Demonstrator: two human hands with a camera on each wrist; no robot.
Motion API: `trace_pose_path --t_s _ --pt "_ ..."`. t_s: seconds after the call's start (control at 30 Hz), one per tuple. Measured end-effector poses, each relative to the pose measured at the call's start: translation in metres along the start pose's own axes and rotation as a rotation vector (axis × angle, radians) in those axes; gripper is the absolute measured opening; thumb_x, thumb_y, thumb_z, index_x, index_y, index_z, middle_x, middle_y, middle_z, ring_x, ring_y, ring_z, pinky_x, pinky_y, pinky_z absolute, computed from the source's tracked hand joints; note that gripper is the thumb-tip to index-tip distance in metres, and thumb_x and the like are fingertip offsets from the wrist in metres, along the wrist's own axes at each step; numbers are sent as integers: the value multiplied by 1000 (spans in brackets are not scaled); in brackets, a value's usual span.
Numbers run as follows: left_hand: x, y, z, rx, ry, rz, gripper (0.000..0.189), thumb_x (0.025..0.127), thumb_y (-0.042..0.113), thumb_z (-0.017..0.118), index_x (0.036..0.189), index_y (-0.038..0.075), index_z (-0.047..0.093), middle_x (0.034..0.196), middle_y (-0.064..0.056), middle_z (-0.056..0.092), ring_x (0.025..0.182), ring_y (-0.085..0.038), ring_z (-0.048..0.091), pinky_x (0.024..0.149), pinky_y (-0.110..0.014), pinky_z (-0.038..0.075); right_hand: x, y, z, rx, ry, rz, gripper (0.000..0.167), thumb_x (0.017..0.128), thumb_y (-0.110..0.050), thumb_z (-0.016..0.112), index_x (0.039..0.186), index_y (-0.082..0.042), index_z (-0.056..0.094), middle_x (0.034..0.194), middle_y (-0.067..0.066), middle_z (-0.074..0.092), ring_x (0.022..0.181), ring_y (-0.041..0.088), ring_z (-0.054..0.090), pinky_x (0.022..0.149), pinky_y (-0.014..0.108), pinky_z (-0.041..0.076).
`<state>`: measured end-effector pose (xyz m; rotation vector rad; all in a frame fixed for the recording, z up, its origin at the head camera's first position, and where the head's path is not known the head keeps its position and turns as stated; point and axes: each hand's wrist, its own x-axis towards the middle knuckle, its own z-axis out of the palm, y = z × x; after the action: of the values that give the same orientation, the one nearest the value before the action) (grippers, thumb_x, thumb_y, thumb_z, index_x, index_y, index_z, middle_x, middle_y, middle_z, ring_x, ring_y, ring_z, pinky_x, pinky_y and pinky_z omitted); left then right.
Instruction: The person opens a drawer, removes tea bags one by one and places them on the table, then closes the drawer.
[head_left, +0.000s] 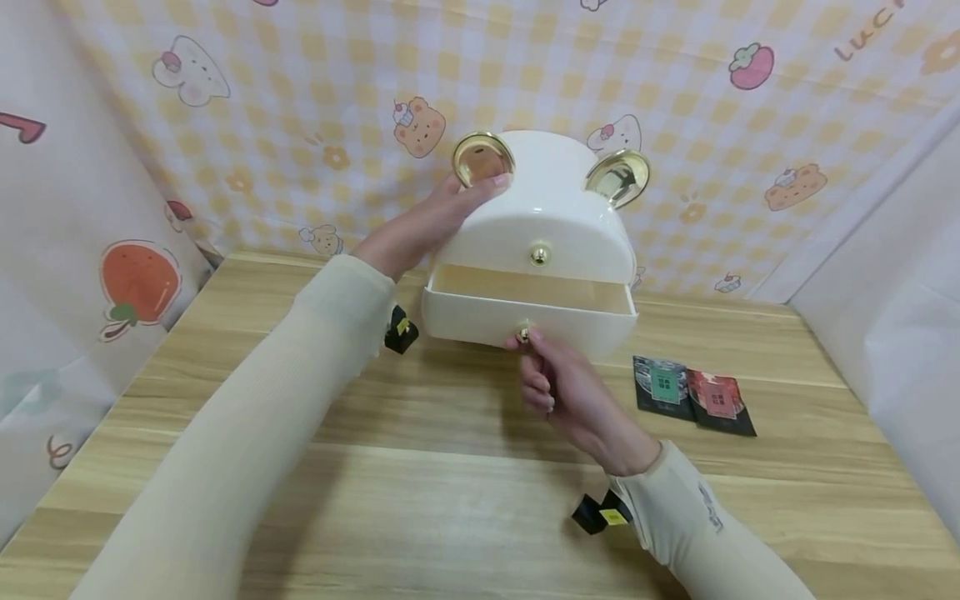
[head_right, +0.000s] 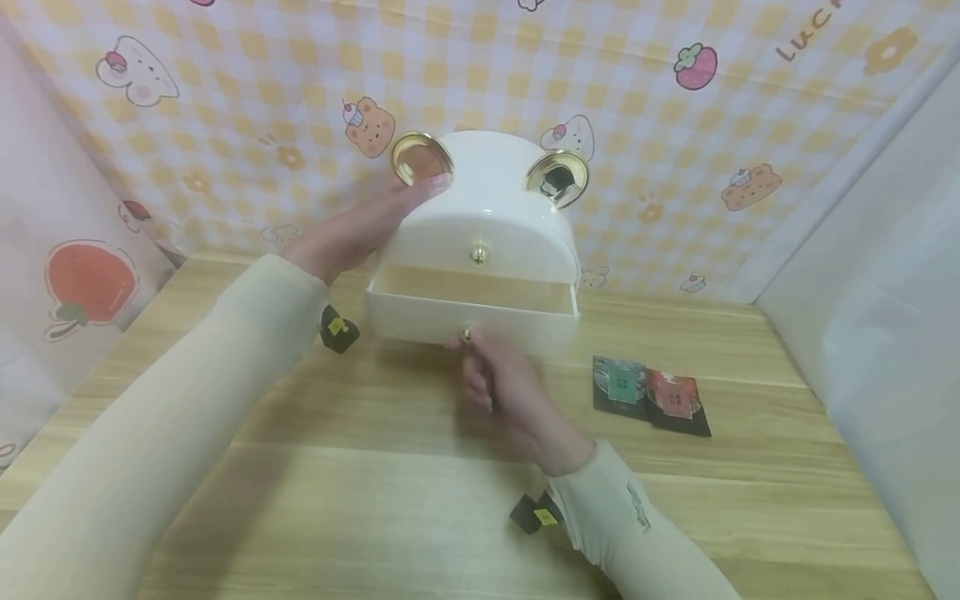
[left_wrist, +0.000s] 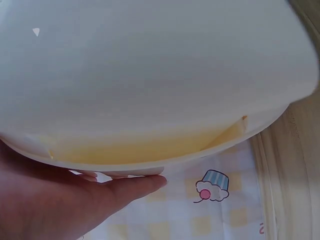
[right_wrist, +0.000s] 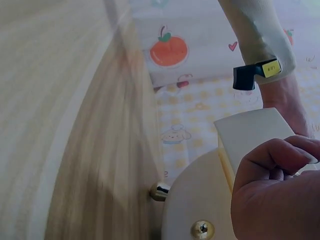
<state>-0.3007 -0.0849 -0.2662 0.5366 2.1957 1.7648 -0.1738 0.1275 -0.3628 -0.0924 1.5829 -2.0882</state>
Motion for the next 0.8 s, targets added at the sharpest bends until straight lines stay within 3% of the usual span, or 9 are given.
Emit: trace_pose_path --t_s 0.3,0.8 --pt "-1 0 0 6 7 -3 39 104 52 45 137 33 51 103 -3 72 81 -16 72 70 -30 59 16 -6 -2 20 3 -30 34 111 -39 34 111 -13 55 57 -10 38 47 4 36 50 20 28" --pt "3 -5 -2 21 22 21 39 104 52 45 131 26 57 90 -2 74 73 -18 73 67 -34 61 36 -16 -4 213 -41 -29 32 112 -33 34 104 -12 57 57 -11 38 48 2 34 48 16 27"
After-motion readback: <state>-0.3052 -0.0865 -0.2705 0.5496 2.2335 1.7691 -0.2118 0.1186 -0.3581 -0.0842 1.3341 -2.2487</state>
